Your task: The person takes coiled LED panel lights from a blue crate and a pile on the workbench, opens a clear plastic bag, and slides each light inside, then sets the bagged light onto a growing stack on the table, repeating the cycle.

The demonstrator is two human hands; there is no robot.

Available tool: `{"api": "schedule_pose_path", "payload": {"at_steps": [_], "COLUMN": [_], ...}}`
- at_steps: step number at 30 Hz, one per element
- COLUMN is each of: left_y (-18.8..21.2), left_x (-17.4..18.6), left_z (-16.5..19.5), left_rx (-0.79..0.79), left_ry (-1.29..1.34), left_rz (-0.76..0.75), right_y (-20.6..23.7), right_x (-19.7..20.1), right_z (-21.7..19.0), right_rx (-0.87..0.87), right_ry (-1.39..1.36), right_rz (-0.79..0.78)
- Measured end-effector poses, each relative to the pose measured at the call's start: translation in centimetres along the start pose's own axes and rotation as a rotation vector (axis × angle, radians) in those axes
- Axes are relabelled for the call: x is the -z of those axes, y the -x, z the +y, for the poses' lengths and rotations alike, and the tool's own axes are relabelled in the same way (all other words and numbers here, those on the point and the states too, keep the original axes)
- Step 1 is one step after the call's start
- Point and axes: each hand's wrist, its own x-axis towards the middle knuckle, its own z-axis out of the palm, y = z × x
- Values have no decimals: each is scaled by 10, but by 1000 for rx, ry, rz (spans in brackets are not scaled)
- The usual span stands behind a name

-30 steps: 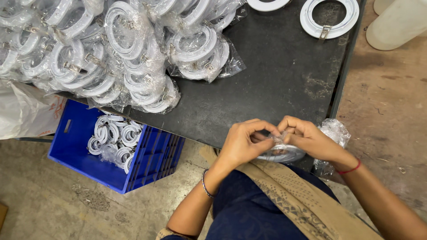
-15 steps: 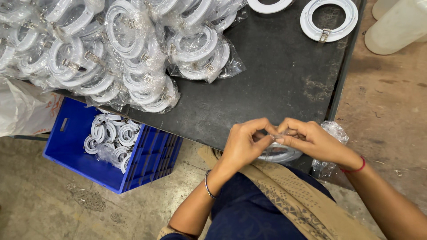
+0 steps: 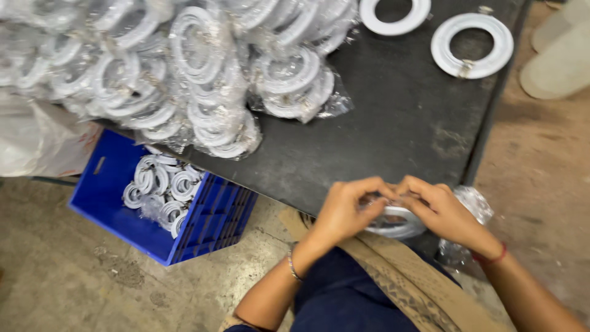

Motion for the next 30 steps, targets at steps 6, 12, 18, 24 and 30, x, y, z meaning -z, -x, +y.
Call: {"api": "schedule_pose_path", "payload": {"at_steps": [6, 12, 18, 24, 30], "left_y": [-1, -7, -13, -15, -17], "left_x": [1, 17, 40, 86, 132], "left_z": [-3, -23, -50, -70, -71], "left_rx": [-30, -10, -63, -25, -83], "left_ry": [-90, -105, 119, 106, -71], "left_rz": [11, -100, -234, -383, -272], "right_y": [-10, -13, -10, -26, -66], "right_x": [22, 8, -14, -19, -50], "right_z": [6, 3, -6, -33, -84], "right_rx": [-95, -231, -297, -263, 19], "right_ry": [-65, -48, 113, 201, 211], "right_rz": [-218, -207, 13, 161, 229]}}
